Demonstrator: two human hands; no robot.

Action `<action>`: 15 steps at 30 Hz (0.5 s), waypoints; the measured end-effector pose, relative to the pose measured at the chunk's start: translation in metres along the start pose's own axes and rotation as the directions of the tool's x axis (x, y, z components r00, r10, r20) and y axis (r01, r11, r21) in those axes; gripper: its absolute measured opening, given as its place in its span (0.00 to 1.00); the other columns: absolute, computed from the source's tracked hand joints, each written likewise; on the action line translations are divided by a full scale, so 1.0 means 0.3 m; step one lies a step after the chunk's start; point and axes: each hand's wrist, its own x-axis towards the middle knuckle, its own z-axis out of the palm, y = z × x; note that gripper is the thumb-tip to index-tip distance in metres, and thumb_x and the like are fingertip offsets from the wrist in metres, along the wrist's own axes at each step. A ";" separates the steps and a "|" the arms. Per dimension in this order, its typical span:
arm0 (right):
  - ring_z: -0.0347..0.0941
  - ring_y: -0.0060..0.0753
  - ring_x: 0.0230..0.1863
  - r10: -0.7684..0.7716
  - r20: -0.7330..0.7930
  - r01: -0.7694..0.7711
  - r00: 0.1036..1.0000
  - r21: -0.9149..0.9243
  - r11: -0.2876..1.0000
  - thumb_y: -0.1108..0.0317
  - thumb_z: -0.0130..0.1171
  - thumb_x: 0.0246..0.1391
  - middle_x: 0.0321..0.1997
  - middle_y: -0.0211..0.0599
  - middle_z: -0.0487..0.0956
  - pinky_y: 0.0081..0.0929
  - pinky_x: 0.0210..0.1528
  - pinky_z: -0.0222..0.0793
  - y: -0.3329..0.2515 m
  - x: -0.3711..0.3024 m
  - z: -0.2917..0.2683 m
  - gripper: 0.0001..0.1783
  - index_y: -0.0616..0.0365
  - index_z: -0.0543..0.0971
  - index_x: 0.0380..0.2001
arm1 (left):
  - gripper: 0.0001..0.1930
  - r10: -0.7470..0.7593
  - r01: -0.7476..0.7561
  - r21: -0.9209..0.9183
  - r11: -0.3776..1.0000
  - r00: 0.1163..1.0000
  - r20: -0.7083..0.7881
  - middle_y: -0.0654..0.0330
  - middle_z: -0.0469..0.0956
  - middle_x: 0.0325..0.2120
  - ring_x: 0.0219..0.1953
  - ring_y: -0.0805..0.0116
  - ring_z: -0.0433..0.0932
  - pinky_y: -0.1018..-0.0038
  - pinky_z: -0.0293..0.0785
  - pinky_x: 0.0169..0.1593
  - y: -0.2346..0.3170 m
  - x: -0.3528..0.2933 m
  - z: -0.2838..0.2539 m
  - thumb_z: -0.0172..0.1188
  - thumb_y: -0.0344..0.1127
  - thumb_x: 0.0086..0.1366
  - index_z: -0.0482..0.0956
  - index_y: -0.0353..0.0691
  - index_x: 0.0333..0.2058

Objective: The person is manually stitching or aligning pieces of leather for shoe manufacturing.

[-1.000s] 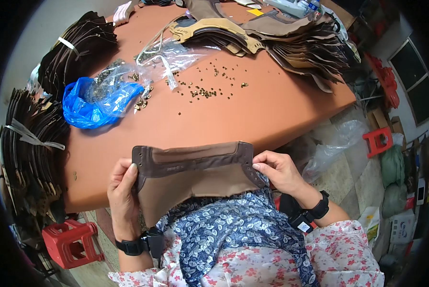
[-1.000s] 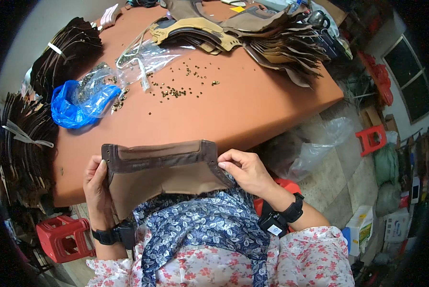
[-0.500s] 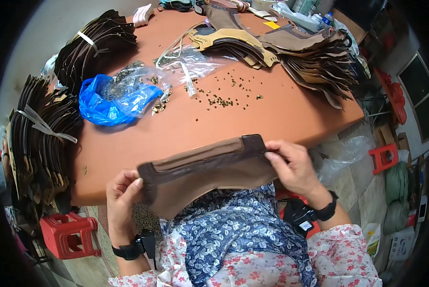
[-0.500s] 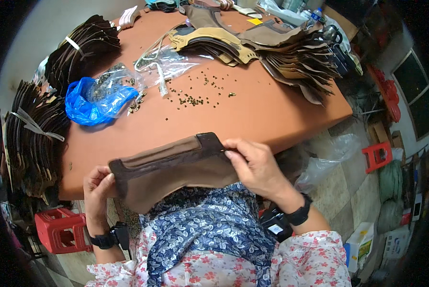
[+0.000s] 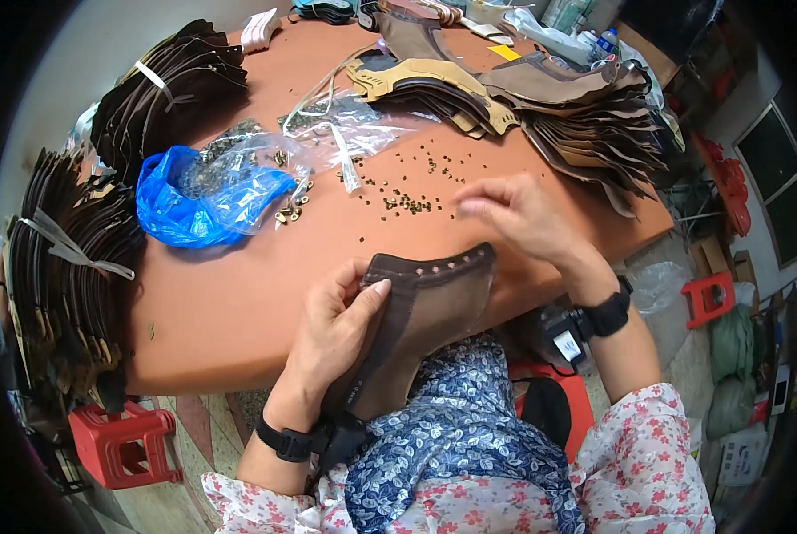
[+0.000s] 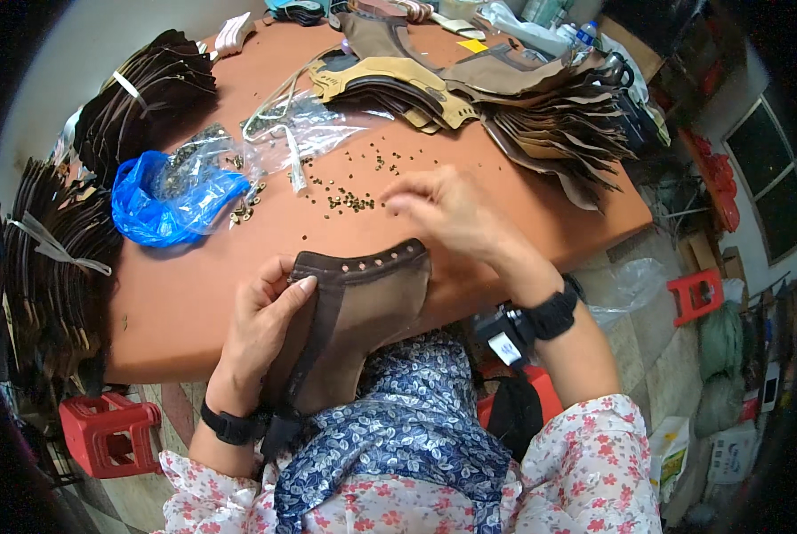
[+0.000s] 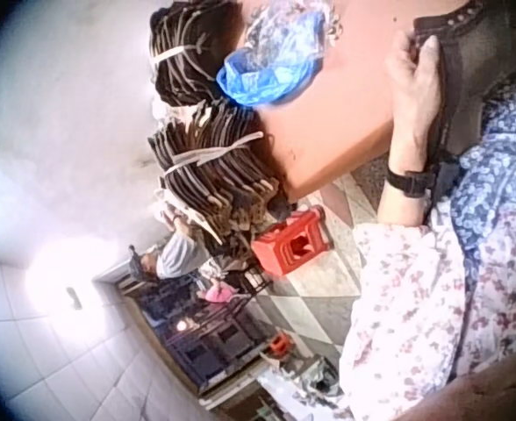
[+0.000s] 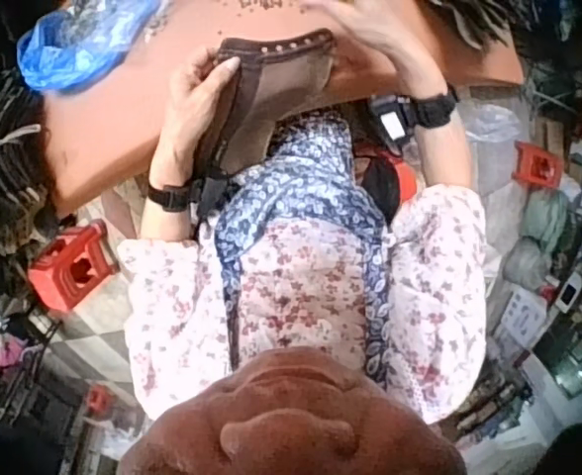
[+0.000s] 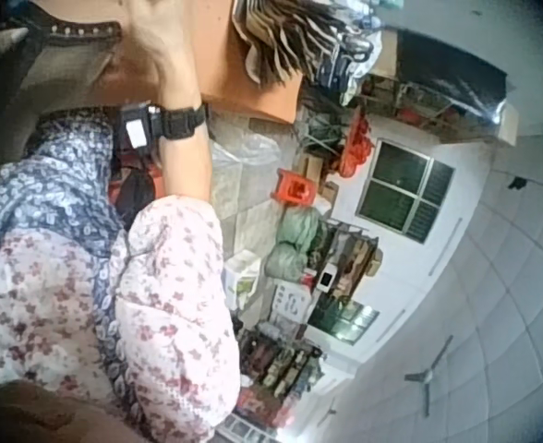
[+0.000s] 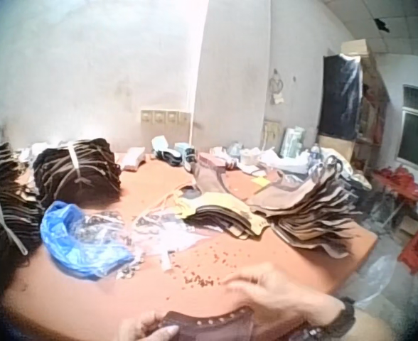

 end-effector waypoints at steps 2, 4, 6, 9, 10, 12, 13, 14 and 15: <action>0.79 0.41 0.37 0.004 -0.198 -0.056 0.980 -0.256 0.965 0.69 0.58 0.53 0.34 0.43 0.82 0.33 0.42 0.72 0.103 0.043 -0.012 0.09 0.60 0.82 0.35 | 0.09 -0.041 0.042 0.087 0.995 0.999 -0.005 0.63 0.79 0.32 0.33 0.81 0.74 0.82 0.71 0.38 -0.013 0.039 -0.017 0.52 0.27 0.67 0.76 0.30 0.42; 0.78 0.44 0.38 -0.048 -0.293 -0.078 0.955 -0.406 0.911 0.68 0.58 0.53 0.34 0.42 0.81 0.36 0.42 0.72 0.155 0.082 -0.005 0.08 0.59 0.82 0.34 | 0.08 -0.065 0.068 0.107 0.992 0.997 -0.035 0.63 0.79 0.31 0.33 0.81 0.74 0.82 0.71 0.37 -0.020 0.049 -0.028 0.52 0.27 0.66 0.76 0.30 0.41; 0.76 0.46 0.39 -0.102 -0.307 -0.060 0.946 -0.477 0.877 0.67 0.58 0.53 0.34 0.41 0.80 0.40 0.43 0.71 0.187 0.111 0.011 0.08 0.58 0.82 0.33 | 0.07 -0.079 0.085 0.087 0.993 0.994 -0.073 0.63 0.79 0.30 0.32 0.82 0.74 0.82 0.71 0.36 -0.029 0.059 -0.030 0.52 0.26 0.66 0.76 0.30 0.40; 0.76 0.47 0.40 -0.114 -0.281 -0.047 0.953 -0.510 0.859 0.66 0.59 0.52 0.34 0.40 0.79 0.41 0.43 0.70 0.211 0.140 0.025 0.08 0.57 0.82 0.32 | 0.07 -0.104 0.113 0.146 0.983 0.992 -0.070 0.64 0.79 0.28 0.31 0.82 0.73 0.82 0.70 0.35 -0.037 0.070 -0.044 0.53 0.26 0.65 0.76 0.30 0.39; 0.76 0.47 0.40 -0.105 -0.275 -0.059 0.956 -0.529 0.846 0.66 0.59 0.52 0.35 0.40 0.79 0.41 0.43 0.70 0.213 0.145 0.030 0.08 0.57 0.82 0.32 | 0.07 -0.115 0.124 0.142 0.982 0.991 -0.070 0.64 0.79 0.28 0.30 0.82 0.73 0.82 0.69 0.35 -0.040 0.073 -0.045 0.53 0.26 0.65 0.76 0.30 0.39; 0.75 0.46 0.41 -0.089 -0.264 -0.080 0.961 -0.568 0.819 0.66 0.59 0.52 0.35 0.39 0.79 0.41 0.44 0.70 0.209 0.152 0.037 0.08 0.56 0.82 0.32 | 0.07 -0.136 0.145 0.135 0.980 0.988 -0.071 0.63 0.79 0.28 0.30 0.82 0.73 0.82 0.69 0.35 -0.044 0.077 -0.048 0.53 0.26 0.65 0.77 0.29 0.38; 0.75 0.46 0.42 -0.082 -0.267 -0.091 0.960 -0.577 0.811 0.66 0.59 0.52 0.35 0.39 0.78 0.41 0.44 0.70 0.209 0.156 0.041 0.07 0.56 0.82 0.31 | 0.07 -0.133 0.141 0.125 0.982 0.988 -0.073 0.63 0.79 0.28 0.30 0.82 0.74 0.82 0.69 0.35 -0.046 0.080 -0.048 0.53 0.26 0.65 0.76 0.29 0.38; 0.75 0.46 0.42 -0.075 -0.271 -0.103 0.960 -0.587 0.803 0.66 0.59 0.52 0.35 0.39 0.78 0.41 0.44 0.70 0.209 0.161 0.045 0.07 0.56 0.82 0.31 | 0.07 -0.130 0.138 0.116 0.984 0.989 -0.075 0.63 0.79 0.28 0.30 0.82 0.74 0.82 0.69 0.34 -0.048 0.082 -0.046 0.53 0.26 0.65 0.76 0.29 0.39; 0.74 0.46 0.42 -0.068 -0.271 -0.111 0.960 -0.594 0.797 0.66 0.59 0.52 0.35 0.39 0.78 0.42 0.44 0.70 0.207 0.165 0.051 0.07 0.56 0.82 0.31 | 0.07 -0.127 0.136 0.106 0.985 0.988 -0.084 0.63 0.80 0.28 0.30 0.82 0.74 0.82 0.70 0.34 -0.047 0.078 -0.045 0.53 0.26 0.65 0.76 0.29 0.39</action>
